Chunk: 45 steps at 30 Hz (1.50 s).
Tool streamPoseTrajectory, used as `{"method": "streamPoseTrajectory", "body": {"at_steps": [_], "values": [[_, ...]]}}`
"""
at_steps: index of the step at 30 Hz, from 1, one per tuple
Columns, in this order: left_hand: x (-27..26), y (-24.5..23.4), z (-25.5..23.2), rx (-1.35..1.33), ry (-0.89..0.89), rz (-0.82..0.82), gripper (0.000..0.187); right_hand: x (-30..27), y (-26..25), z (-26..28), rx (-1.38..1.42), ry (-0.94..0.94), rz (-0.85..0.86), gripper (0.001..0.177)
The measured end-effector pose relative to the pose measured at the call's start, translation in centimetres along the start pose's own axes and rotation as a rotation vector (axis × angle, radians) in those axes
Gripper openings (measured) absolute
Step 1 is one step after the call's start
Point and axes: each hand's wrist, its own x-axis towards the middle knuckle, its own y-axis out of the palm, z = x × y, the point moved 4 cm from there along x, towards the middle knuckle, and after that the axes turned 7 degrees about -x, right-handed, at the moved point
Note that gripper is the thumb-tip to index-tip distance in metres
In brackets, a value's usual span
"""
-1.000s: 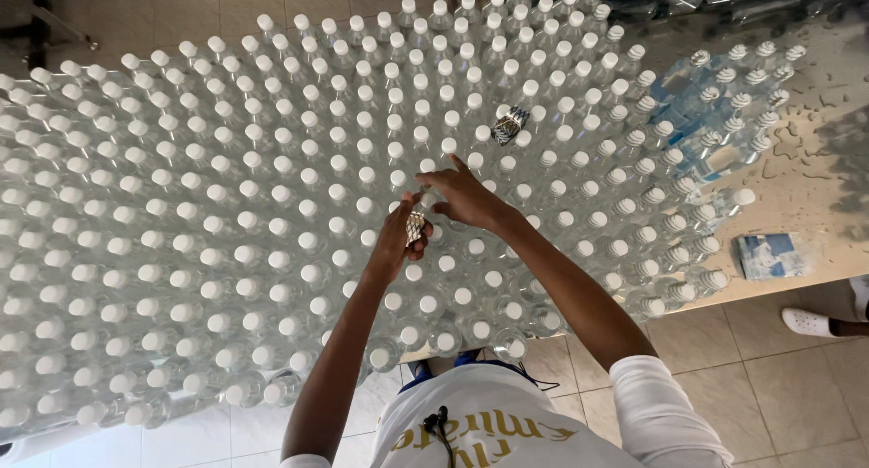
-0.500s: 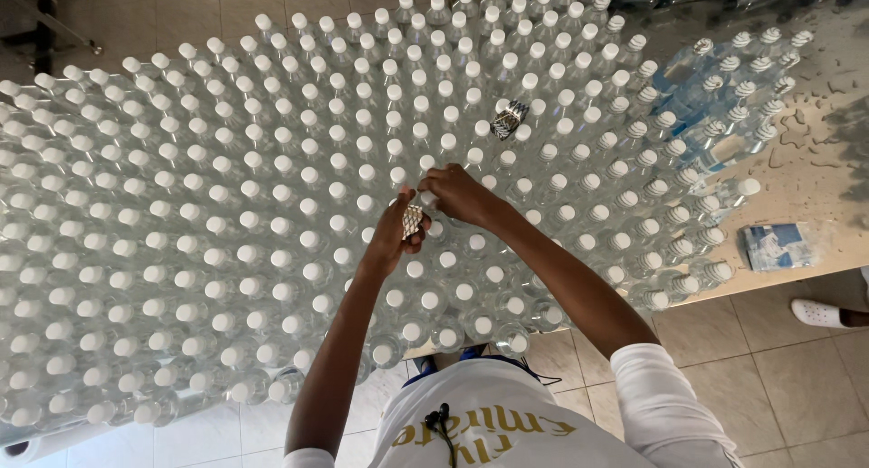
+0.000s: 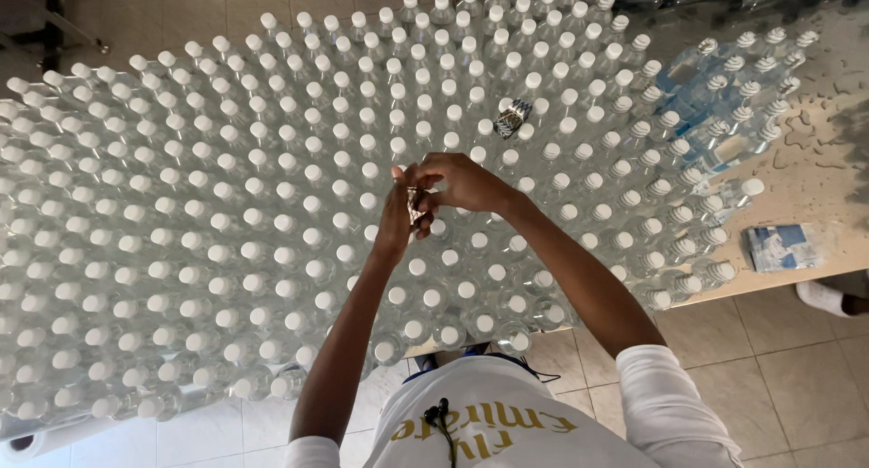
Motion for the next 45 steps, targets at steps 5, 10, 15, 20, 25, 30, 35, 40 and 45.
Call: {"method": "streamPoseTrajectory", "body": {"at_steps": [5, 10, 15, 20, 25, 30, 35, 40, 45], "values": [[1.2, 2.3, -1.1, 0.035, 0.064, 0.075, 0.074, -0.2, -2.4, -0.7, 0.081, 0.114, -0.031, 0.039], [4.0, 2.1, 1.3, 0.073, -0.001, 0.123, 0.08, -1.1, -4.0, -2.4, 0.006, 0.161, -0.051, 0.03], [2.8, 2.7, -0.1, 0.101, -0.024, 0.083, 0.076, -1.7, -3.8, -4.1, 0.013, 0.196, -0.092, 0.025], [3.9, 0.4, 1.3, 0.045, -0.038, -0.037, 0.075, -1.6, -2.9, -7.5, -0.04, 0.202, -0.145, 0.022], [3.9, 1.2, 2.1, -0.042, -0.132, -0.039, 0.074, -1.6, -1.6, -8.8, -0.139, 0.23, -0.1, 0.022], [3.6, 2.6, 2.3, -0.017, -0.156, -0.008, 0.084, -2.4, -2.6, -9.1, -0.333, 0.207, -0.083, 0.012], [3.6, 3.3, 2.8, 0.055, -0.189, 0.007, 0.083, -3.2, -2.0, -12.3, -0.604, 0.065, -0.095, 0.01], [2.5, 5.0, 0.4, 0.113, -0.186, -0.003, 0.065, -3.7, -0.8, -13.9, -0.733, 0.14, -0.059, 0.056], [3.5, 3.8, 2.4, 0.128, -0.209, 0.012, 0.07, -2.8, -1.0, -9.9, -0.554, 0.098, 0.005, 0.052]]}}
